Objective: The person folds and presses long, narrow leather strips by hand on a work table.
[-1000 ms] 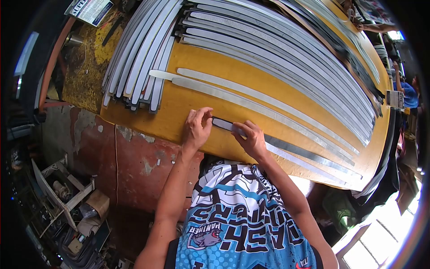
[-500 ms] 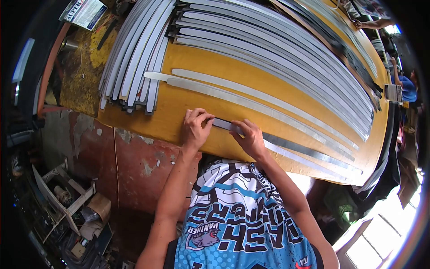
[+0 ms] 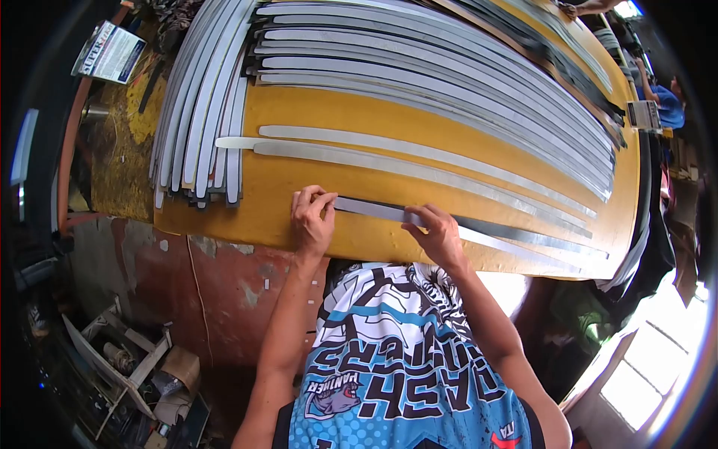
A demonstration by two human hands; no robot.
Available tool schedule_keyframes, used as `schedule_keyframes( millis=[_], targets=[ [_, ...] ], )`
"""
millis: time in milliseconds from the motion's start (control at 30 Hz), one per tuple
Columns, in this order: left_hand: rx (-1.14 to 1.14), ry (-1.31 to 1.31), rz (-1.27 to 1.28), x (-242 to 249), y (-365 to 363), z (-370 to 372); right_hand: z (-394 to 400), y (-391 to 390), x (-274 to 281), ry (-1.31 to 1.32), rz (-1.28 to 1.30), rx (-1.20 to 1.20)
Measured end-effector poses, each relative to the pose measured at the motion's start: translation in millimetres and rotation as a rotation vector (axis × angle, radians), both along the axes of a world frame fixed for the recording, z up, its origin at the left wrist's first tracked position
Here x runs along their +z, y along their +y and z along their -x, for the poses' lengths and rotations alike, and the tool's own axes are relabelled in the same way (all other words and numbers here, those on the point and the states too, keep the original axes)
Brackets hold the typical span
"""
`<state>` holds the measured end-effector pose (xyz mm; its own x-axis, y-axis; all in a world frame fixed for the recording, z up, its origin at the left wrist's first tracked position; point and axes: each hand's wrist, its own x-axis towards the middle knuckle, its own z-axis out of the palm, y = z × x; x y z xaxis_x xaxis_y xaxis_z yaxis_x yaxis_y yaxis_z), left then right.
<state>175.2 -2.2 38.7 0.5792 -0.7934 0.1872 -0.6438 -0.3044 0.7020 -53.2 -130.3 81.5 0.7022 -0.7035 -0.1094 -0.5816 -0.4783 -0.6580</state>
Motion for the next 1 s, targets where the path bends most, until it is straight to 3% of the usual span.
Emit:
schedule_keyframes(
  millis=[133, 1000],
  targets=[
    [-0.126, 0.011, 0.022, -3.2, 2.1, 0.8, 14.1, -1.0, -1.2, -0.048, 0.029, -0.03],
    [-0.175, 0.001, -0.018, -1.0, 2.7, 4.1, 23.6, -4.4, -20.7, -0.055, 0.202, 0.01]
  ],
)
